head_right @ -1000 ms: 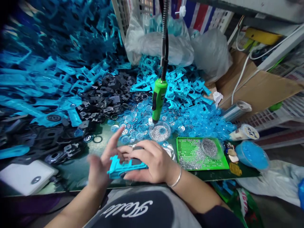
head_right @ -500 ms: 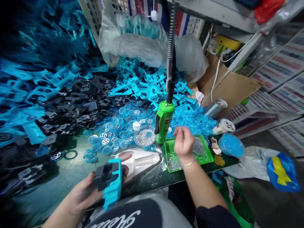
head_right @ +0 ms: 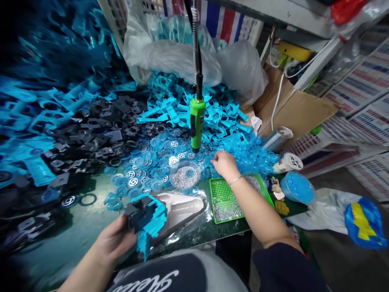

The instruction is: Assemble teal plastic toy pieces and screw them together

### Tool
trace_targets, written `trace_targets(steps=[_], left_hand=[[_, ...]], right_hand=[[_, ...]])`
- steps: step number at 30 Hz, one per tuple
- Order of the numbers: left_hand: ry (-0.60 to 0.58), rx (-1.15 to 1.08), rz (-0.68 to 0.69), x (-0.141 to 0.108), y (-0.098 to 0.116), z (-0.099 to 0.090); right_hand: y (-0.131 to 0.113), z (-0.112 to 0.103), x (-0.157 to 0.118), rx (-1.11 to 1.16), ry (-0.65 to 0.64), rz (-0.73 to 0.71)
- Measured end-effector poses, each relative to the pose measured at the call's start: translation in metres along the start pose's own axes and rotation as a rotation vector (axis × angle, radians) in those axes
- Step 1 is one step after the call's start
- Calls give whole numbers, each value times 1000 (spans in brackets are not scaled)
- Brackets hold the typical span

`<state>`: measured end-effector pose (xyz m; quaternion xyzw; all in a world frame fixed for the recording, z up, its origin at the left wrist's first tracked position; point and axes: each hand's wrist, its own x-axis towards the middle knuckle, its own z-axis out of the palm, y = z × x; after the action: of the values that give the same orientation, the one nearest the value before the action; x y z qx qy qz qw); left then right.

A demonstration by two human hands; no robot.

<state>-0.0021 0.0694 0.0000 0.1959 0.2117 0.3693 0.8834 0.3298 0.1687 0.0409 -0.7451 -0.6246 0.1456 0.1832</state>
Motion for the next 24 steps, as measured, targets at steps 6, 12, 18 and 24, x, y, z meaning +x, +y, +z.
trace_targets(steps=[6, 12, 18, 24], left_hand=[[-32, 249, -67, 40, -8, 42], [42, 363, -188, 62, -17, 60], [31, 366, -207, 67, -19, 67], [47, 370, -190, 75, -18, 81]], right_hand=[[-29, -21, -81, 461, -327, -15], [49, -45, -108, 108, 18, 213], [118, -41, -112, -211, 69, 281], [122, -42, -120, -42, 124, 231]])
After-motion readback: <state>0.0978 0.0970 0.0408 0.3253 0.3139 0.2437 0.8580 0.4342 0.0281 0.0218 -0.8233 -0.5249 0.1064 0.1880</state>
